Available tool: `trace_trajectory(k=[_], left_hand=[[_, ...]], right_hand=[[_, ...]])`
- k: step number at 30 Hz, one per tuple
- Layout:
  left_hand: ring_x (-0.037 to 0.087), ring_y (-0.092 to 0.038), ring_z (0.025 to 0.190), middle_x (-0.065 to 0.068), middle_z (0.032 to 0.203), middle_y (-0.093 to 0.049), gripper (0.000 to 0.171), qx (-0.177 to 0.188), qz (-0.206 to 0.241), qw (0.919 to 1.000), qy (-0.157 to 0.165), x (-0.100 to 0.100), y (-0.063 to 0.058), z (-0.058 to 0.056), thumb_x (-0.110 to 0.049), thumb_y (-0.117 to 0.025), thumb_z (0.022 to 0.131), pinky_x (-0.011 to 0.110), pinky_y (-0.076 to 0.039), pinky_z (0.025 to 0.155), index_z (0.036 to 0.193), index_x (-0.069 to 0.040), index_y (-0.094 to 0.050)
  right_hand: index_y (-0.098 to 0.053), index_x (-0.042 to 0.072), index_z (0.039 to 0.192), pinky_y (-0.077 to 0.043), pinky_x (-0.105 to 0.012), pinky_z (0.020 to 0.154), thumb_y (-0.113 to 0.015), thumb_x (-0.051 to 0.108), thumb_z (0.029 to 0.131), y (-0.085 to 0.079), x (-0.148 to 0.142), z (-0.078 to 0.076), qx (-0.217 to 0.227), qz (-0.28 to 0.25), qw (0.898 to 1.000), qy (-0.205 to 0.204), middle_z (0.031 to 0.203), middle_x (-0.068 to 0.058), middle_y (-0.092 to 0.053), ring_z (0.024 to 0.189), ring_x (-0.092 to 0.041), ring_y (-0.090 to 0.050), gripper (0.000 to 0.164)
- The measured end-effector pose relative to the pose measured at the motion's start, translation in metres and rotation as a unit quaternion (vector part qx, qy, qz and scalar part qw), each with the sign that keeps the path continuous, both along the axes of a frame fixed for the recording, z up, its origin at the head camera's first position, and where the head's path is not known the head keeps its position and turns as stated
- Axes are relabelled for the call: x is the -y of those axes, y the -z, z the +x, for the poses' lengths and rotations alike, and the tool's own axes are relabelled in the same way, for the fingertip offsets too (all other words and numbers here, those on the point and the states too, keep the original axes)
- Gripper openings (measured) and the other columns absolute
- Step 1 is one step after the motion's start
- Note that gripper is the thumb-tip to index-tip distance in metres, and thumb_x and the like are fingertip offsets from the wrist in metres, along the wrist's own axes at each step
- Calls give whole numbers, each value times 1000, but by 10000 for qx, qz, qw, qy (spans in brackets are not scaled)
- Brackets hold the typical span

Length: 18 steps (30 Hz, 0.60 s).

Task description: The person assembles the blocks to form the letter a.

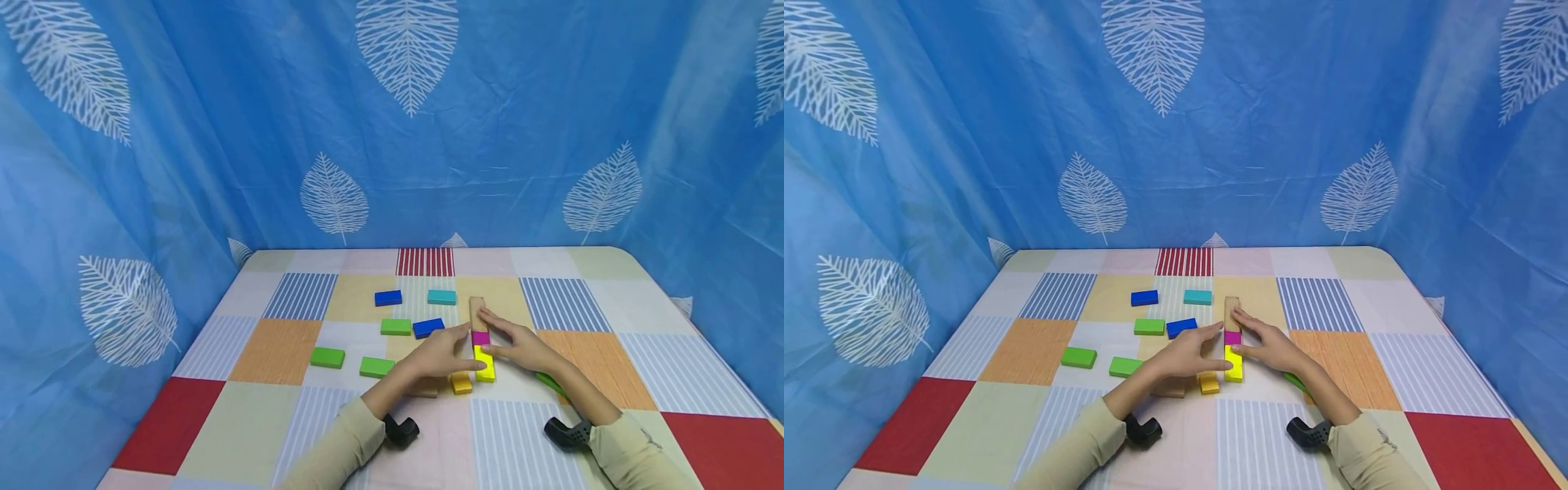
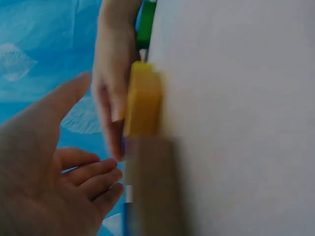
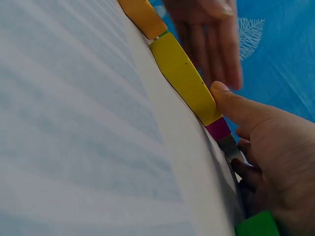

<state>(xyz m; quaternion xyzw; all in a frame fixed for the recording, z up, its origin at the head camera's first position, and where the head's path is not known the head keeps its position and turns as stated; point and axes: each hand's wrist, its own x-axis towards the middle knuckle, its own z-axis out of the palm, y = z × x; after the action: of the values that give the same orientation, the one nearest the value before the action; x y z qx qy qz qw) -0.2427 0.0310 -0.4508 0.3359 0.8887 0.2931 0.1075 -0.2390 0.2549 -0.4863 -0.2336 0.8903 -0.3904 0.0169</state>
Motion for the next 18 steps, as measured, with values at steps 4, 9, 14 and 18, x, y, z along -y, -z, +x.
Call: trace_trajectory(k=[4,9,14,18], left_hand=[[17,-44,124,5,136,-47,67,-283,742,9959,-428,5,-17,-22,-42,-63,86,30,-38,99,139,-7,-42],[21,-52,116,8,128,-55,54,-697,1384,9829,-998,15,-24,-63,-31,-63,88,33,-44,94,135,-9,-48],[22,-48,121,9,131,-52,55,-465,1443,9835,-990,22,-10,-95,-29,-64,88,36,-42,96,135,-6,-47],[25,-48,120,9,134,-49,56,-287,1152,9900,-762,27,4,-107,-27,-64,88,38,-42,96,136,-5,-46]], right_hand=[[-35,10,143,-23,-55,103,-66,39,83,-1,-1,0,33,32,10000,54,150,-13,-23,135,-35,-22,74],[-35,13,144,-22,-55,104,-65,45,82,-1,0,1,223,131,9994,222,150,-9,-23,136,-33,-21,75],[-35,15,144,-22,-52,106,-65,46,82,0,1,2,288,140,9991,273,150,-7,-23,136,-31,-20,75],[-35,15,144,-22,-52,106,-65,47,82,0,1,2,288,119,9992,234,150,-7,-22,136,-32,-20,76]])
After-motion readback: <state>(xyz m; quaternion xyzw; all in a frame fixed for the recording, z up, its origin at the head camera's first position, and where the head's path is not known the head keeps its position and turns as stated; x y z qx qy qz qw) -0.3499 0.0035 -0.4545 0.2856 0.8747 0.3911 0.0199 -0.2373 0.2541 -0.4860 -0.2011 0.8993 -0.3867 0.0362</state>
